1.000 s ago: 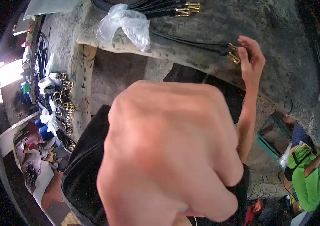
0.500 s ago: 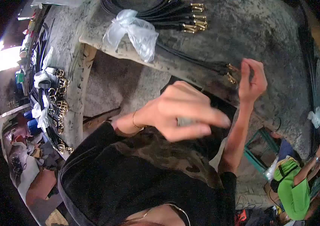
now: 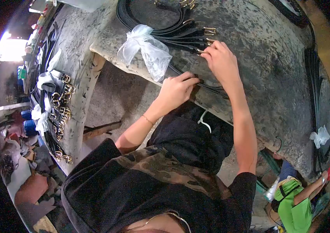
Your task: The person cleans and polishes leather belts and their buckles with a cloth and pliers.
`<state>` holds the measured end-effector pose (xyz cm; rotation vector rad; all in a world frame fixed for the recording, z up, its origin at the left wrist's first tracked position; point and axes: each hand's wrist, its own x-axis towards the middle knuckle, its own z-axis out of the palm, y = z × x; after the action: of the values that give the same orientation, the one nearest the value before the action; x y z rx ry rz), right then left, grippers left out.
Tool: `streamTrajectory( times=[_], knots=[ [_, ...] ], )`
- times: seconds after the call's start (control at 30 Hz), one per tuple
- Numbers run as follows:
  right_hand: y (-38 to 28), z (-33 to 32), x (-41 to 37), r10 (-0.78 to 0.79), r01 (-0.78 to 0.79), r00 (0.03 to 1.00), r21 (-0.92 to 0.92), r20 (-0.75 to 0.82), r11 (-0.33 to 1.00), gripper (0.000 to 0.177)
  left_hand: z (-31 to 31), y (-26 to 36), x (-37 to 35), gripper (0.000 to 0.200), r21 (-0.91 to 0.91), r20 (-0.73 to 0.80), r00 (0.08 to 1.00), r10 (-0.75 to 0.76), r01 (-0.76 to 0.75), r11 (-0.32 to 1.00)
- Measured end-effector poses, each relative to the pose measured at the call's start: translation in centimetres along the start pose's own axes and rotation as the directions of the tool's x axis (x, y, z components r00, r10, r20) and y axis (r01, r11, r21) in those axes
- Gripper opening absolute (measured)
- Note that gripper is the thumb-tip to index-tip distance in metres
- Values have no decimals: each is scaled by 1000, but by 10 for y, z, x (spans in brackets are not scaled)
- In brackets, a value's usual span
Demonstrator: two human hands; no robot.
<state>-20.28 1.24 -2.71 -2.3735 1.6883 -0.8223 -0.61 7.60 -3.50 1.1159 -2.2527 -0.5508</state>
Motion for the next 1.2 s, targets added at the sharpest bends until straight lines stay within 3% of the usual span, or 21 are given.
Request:
streamTrajectory(
  times=[0.27, 0.43, 0.5, 0.6, 0.63, 0.7, 0.83, 0.93, 0.97, 1.03, 1.07, 1.1, 1.13, 1.2],
  knots=[
    [28, -59, -56, 139, -136, 990, 68, -38, 988, 12, -8, 7, 4, 16, -1, 50, 999, -20, 20, 1000],
    [50, -63, -89, 191, -193, 981, 140, 21, 971, 10, -28, 34, 31, 14, -61, -30, 999, 28, -30, 998],
    [53, -63, -95, 87, -85, 972, 17, -218, 996, 12, -19, 34, 48, 11, -84, -149, 983, 109, -123, 989],
    [63, -56, -107, 98, -108, 953, -22, -285, 994, 18, 5, 30, 74, 10, -32, -203, 959, 197, -208, 978],
    [64, -56, -113, 110, -124, 949, -30, -295, 992, 18, 12, 30, 81, 9, 18, -156, 965, 213, -213, 977],
    [62, -60, -121, 187, -194, 976, -58, -115, 979, 21, 22, 28, 89, 8, 59, -72, 958, 276, -273, 960],
    [40, -72, -139, 323, -323, 946, -162, -24, 933, 27, 49, 19, 90, 9, 131, 154, 923, 354, -374, 918],
    [29, -76, -147, 325, -335, 936, -62, -136, 940, 30, 56, 12, 95, 13, -80, 243, 911, 333, -323, 943],
    [26, -85, -154, 367, -383, 917, -89, -155, 919, 30, 56, 11, 97, 14, -110, 266, 917, 299, -279, 954],
    [18, -107, -167, 453, -444, 864, 90, -222, 891, 30, 56, 9, 100, 16, -181, 292, 924, 246, -199, 963],
    [18, -121, -179, 467, -463, 855, 76, -227, 883, 30, 55, 8, 101, 18, -217, 287, 931, 224, -165, 962],
    [20, -138, -196, 527, -534, 806, 54, -270, 844, 28, 50, 14, 100, 41, -240, 294, 944, 147, -76, 968],
    [27, -152, -214, 576, -595, 755, 41, -313, 803, 26, 47, 20, 101, 41, -244, 294, 944, 153, -81, 966],
    [55, -181, -260, 657, -705, 668, -13, -349, 709, 24, 42, 26, 105, 64, -281, 371, 929, -16, 129, 951]
  ],
)
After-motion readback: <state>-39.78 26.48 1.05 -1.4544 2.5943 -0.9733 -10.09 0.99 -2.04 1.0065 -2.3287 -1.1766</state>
